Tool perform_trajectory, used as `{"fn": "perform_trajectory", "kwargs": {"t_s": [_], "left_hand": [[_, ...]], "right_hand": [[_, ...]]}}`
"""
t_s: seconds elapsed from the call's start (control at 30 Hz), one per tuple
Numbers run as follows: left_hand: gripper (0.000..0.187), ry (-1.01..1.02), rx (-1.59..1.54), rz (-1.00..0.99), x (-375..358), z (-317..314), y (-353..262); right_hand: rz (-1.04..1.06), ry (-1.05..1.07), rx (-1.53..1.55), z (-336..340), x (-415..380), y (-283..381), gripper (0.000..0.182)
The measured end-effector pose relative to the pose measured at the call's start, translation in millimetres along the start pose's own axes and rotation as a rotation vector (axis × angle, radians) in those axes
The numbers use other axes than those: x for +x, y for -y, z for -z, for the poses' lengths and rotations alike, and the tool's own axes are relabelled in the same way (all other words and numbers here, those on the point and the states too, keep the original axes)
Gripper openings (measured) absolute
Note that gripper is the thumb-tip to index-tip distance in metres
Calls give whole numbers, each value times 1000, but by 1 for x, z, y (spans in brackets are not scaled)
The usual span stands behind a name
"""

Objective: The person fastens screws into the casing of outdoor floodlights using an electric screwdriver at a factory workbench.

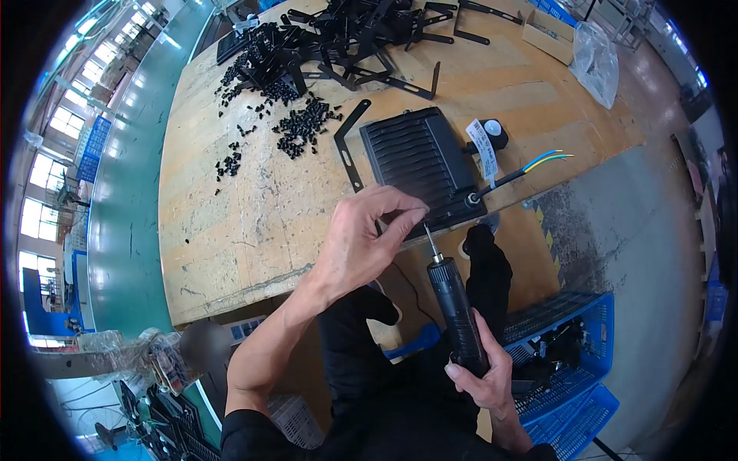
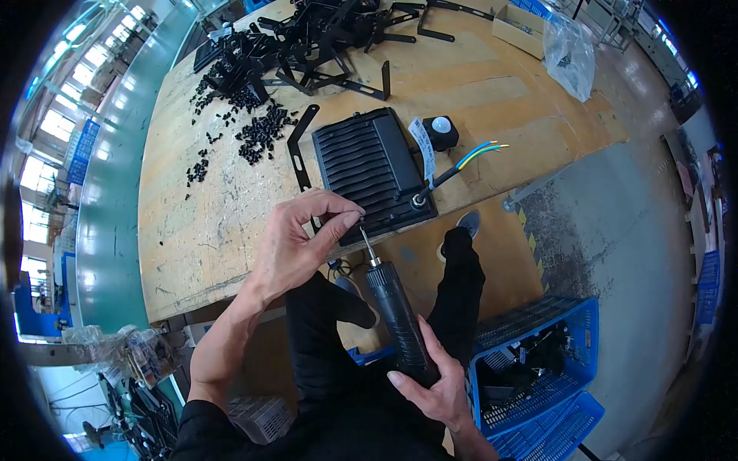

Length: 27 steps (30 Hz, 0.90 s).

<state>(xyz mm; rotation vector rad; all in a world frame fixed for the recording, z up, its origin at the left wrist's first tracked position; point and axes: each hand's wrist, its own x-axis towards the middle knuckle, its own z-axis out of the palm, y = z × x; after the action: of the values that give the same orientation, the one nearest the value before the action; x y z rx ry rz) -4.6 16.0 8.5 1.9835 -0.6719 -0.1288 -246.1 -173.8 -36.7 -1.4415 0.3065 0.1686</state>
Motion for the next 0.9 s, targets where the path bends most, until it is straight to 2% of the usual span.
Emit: {"fn": "perform_trajectory", "kwargs": {"t_s": [0.23,0.3,0.37,0.43,0.5,0.57,0.63,0.7,0.83,0.9], "left_hand": [[15,62,52,0,-6,7,-1],[23,-31,-69,-44,-8,9,1],[34,-241,188,-198,8,19,24],[38,-407,504,-242,35,32,36],[40,-466,634,-195,63,37,65],[35,-472,621,-198,85,40,85],[29,-396,522,-61,95,42,90],[24,-408,491,-136,99,45,97],[23,-349,513,-183,98,40,55],[25,-292,684,-254,104,32,51]], "right_hand": [[2,-18,-1,-2,1,-4,90],[49,-18,-30,-1,3,-9,90],[55,-19,-45,0,8,-10,90],[62,1,-62,-1,13,-12,90],[68,9,-31,-1,15,-16,89],[63,14,-39,-1,19,-18,89],[53,0,-42,0,18,-19,90],[74,-3,-57,2,15,-20,89],[66,-19,-9,10,-2,-27,89],[0,-66,44,13,-7,-28,88]]}}
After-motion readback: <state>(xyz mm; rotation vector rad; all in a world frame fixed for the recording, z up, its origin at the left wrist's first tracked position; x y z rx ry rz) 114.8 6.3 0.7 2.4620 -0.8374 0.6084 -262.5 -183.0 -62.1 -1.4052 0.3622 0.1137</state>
